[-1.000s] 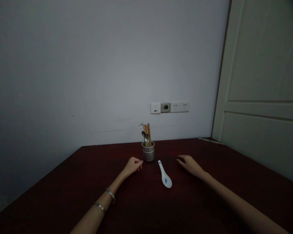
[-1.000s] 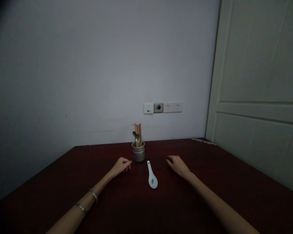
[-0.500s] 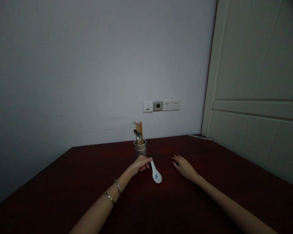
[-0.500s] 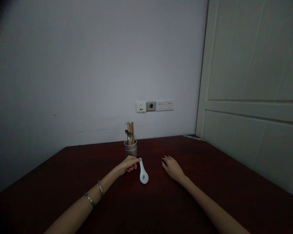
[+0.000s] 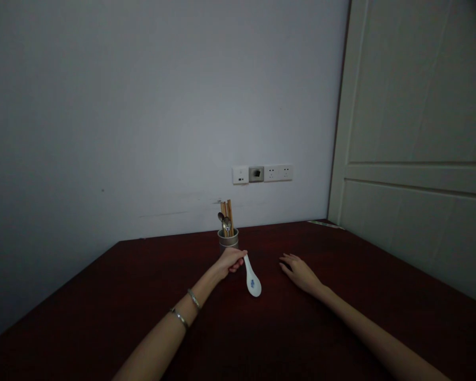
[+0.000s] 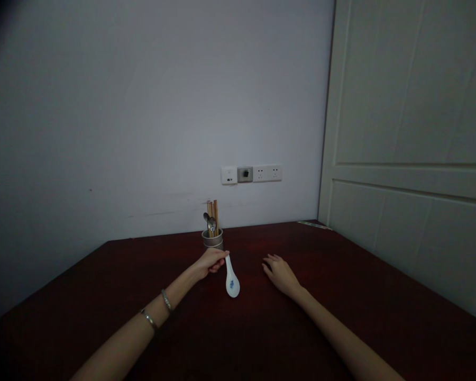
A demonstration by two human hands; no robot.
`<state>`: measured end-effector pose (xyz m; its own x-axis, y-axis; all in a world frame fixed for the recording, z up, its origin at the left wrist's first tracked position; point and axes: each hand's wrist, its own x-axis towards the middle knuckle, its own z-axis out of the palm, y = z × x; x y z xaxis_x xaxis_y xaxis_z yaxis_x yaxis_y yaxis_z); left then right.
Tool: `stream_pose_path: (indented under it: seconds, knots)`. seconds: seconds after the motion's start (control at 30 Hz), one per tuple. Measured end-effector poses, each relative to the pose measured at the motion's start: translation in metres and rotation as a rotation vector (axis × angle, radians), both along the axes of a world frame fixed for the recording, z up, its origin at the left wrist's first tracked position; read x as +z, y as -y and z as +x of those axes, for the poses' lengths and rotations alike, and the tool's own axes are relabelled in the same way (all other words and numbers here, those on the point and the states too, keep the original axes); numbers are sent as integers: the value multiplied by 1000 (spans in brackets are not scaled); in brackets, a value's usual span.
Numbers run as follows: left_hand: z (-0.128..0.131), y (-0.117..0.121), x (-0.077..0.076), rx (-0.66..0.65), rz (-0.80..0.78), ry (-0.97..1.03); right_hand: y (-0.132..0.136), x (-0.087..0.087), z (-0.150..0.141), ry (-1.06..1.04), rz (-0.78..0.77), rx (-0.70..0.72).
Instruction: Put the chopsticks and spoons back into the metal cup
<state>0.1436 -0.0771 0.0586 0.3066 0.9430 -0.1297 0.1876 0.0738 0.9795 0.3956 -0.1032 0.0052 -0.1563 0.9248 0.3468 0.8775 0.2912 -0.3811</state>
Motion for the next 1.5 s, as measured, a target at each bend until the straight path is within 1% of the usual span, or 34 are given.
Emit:
stream_pose_path:
  seconds: [0.07,0.13,0.2,0.23,0.33,0.37,0.43,0.57,0.73,0.83,0.9,1.0,1.07,1.17,1.3,1.4,1.5]
  knots:
    - [-3,1,9,-5,69,6,3,5,-4,-72,12,19]
    - [-7,1,18,-2,135,6,10,13,-13,-191,13,58]
    - [-11,2,26,19,192,10,22,22,-29,-349,-45,131]
    - [-13,3,29,34,215,14,29,27,-38,-444,-112,173]
    - [-18,5,39,79,268,30,48,35,-67,-674,-469,350]
    - [-19,7,41,93,279,34,53,36,-75,-720,-552,401]
    - [-21,9,43,123,287,32,60,35,-89,-785,-636,453]
    - [-27,14,41,165,299,39,62,35,-107,-857,-640,425]
    - [-37,19,36,221,312,116,59,41,-113,-927,-634,298]
    - [-44,23,35,267,308,134,49,47,-106,-978,-591,194]
    - [-49,27,34,273,296,103,38,53,-98,-1004,-538,123]
    - [-52,33,29,227,268,27,18,67,-86,-966,-397,23]
    - [-52,37,24,168,241,-6,5,78,-81,-890,-276,9]
    - [-44,44,13,62,202,-45,-7,94,-81,-743,-108,43]
    - [-28,52,-1,-47,163,-84,-7,111,-92,-576,70,127]
    - [-19,55,-9,-97,154,-87,-2,118,-100,-500,214,230]
    - [-17,53,-13,-130,155,-85,-2,120,-103,-433,303,305]
